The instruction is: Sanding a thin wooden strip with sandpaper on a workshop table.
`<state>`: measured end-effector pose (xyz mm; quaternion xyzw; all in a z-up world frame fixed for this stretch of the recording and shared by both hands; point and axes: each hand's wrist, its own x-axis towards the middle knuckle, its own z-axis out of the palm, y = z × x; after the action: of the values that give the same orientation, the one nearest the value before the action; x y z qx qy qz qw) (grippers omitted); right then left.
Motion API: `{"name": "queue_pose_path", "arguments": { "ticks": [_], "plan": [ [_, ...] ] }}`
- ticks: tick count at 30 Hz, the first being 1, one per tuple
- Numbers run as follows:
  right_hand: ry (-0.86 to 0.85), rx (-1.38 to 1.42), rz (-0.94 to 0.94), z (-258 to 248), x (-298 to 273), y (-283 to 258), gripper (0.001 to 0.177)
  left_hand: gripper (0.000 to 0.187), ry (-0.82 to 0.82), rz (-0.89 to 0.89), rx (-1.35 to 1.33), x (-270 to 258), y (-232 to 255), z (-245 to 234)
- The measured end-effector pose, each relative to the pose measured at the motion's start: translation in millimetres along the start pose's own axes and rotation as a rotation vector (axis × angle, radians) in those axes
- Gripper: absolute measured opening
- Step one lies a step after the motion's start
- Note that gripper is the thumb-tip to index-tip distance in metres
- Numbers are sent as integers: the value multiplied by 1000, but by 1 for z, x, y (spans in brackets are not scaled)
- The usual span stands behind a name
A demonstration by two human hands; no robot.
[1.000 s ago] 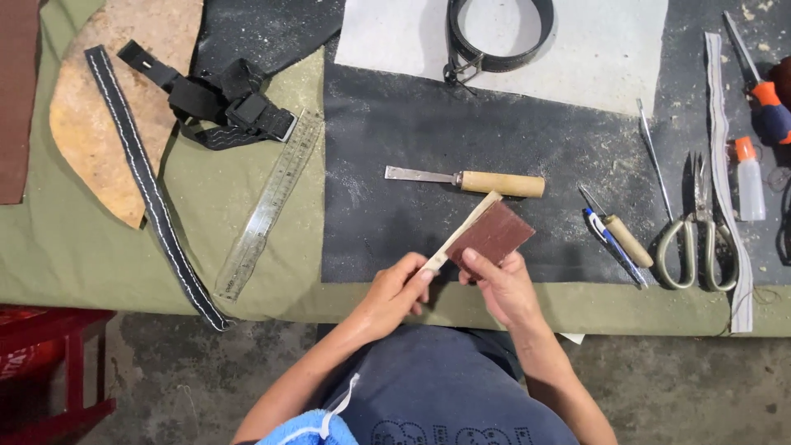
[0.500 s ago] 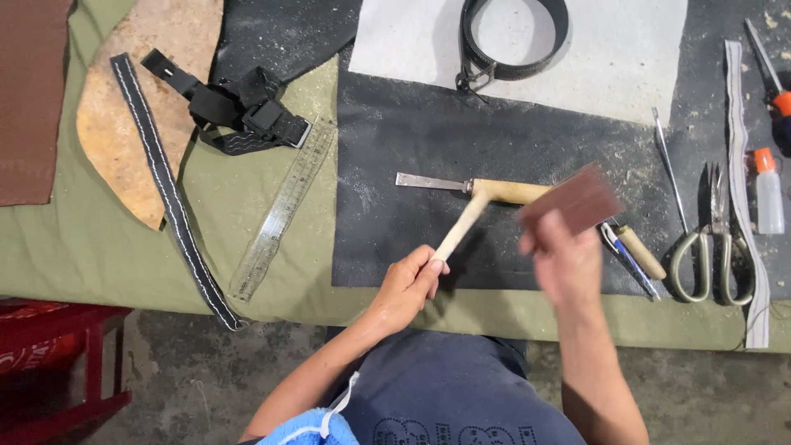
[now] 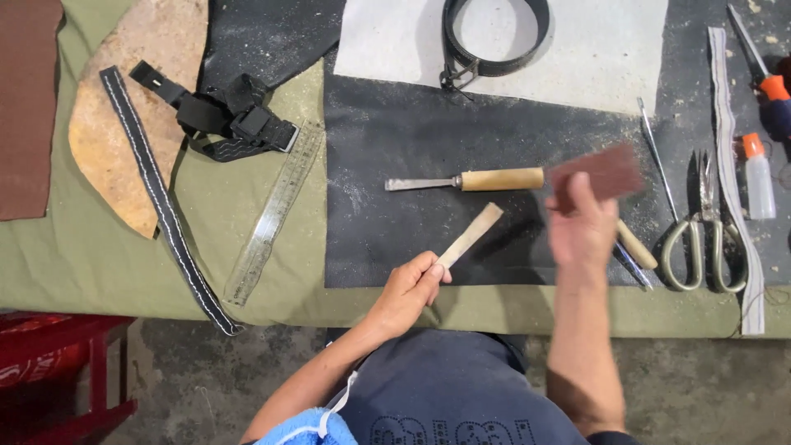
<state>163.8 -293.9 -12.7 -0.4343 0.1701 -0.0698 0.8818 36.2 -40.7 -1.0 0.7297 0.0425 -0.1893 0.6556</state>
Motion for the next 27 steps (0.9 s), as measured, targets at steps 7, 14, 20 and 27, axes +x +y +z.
{"name": "queue_pose_path", "arguments": {
  "ticks": [7,14,20,27],
  "plan": [
    [-355,-200,170,8,-82,15,46,37,29,-173,-400,28,-21,1],
    [-361,-105,340,-1,-87,68,31,38,-198,-194,-253,28,-6,-2],
    [-272,-147,349,5,-89,69,23,22,-56,86,299,18,12,-8],
    [-3,-122,137,-4,-20,13,15,25,-125,-2,339,-2,34,-17]
  ]
}}
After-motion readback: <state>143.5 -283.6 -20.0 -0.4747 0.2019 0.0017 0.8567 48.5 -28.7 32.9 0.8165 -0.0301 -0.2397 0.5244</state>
